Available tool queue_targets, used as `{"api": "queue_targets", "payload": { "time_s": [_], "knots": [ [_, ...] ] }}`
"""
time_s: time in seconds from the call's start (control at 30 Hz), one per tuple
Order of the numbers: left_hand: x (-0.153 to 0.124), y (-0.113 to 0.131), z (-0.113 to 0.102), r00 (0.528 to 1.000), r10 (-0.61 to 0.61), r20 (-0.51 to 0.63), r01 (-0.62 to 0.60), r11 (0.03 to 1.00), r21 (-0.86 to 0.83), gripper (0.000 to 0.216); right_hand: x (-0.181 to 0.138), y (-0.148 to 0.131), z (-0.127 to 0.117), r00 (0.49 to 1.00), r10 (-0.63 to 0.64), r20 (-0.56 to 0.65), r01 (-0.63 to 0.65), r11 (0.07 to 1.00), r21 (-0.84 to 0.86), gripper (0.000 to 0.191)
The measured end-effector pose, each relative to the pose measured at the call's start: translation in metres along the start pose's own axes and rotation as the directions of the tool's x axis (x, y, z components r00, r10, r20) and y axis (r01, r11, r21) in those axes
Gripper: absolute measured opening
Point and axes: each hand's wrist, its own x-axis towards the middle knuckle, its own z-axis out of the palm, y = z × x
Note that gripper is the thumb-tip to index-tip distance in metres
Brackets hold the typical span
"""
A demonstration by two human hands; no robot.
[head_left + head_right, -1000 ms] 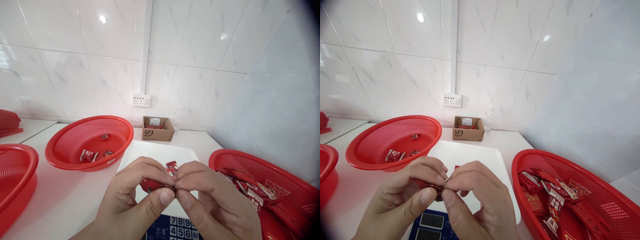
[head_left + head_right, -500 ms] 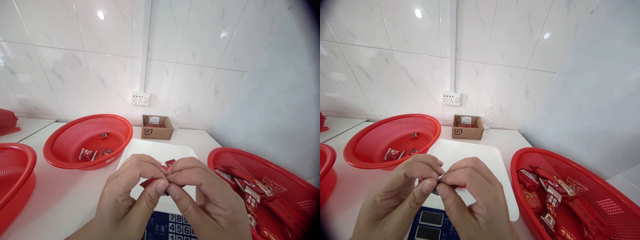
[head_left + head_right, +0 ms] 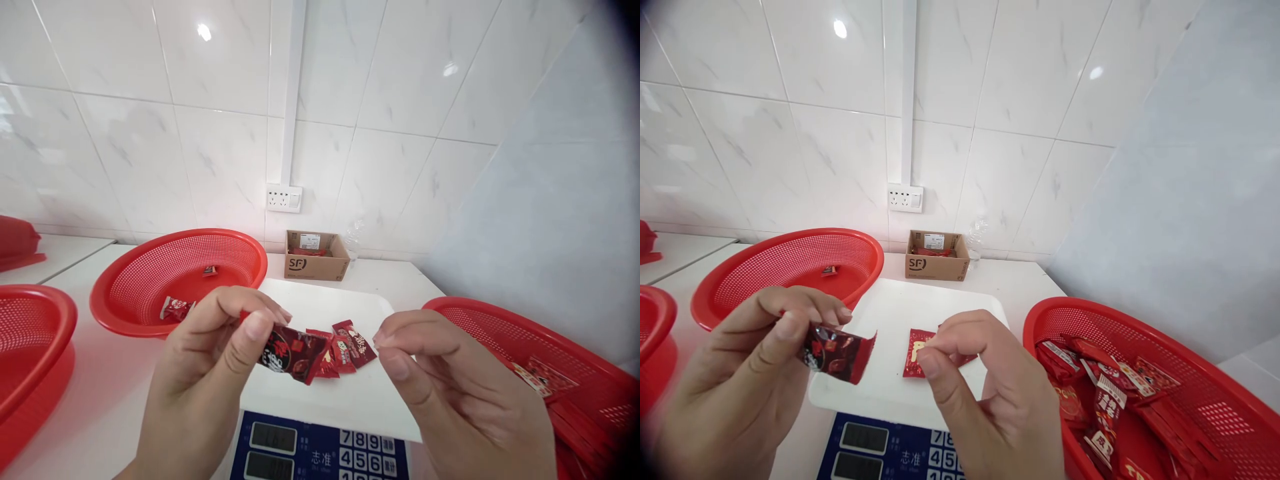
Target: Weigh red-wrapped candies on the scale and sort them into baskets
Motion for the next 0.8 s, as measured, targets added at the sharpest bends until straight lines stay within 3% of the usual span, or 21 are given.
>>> {"api": "queue_targets", "payload": {
  "time_s": [0.07,0.13,0.33,0.53,0.7,0.8],
  "knots": [
    [0.0,0.003,0.001,0.996,-0.016,0.087,0.016,1.0,0.009,0.009,0.0,0.0,0.001,1.0,-0.015,0.023,0.015,1.0,0.01,0.004],
    [-0.001,0.007,0.005,0.985,-0.037,0.17,0.027,0.998,0.061,0.012,-0.001,0.001,0.002,0.996,-0.03,0.079,0.028,0.999,0.023,0.009],
    [-0.002,0.009,0.012,0.964,-0.053,0.26,0.009,0.986,0.166,0.011,0.0,0.003,0.004,0.95,-0.106,0.295,0.113,0.994,-0.007,0.01],
    [-0.002,0.007,0.011,0.943,-0.15,0.296,0.123,0.987,0.107,0.009,-0.003,0.001,0.005,0.966,-0.03,0.258,0.032,1.0,-0.001,0.007],
    [-0.001,0.007,0.013,0.934,-0.188,0.305,0.151,0.979,0.138,0.013,-0.003,0.0,0.008,0.991,-0.016,0.133,0.017,1.0,-0.007,0.008],
    [0.001,0.007,0.015,0.929,-0.204,0.308,0.178,0.978,0.111,0.013,-0.003,0.0,0.009,0.989,0.019,0.147,-0.021,1.0,0.014,0.006]
  ]
}}
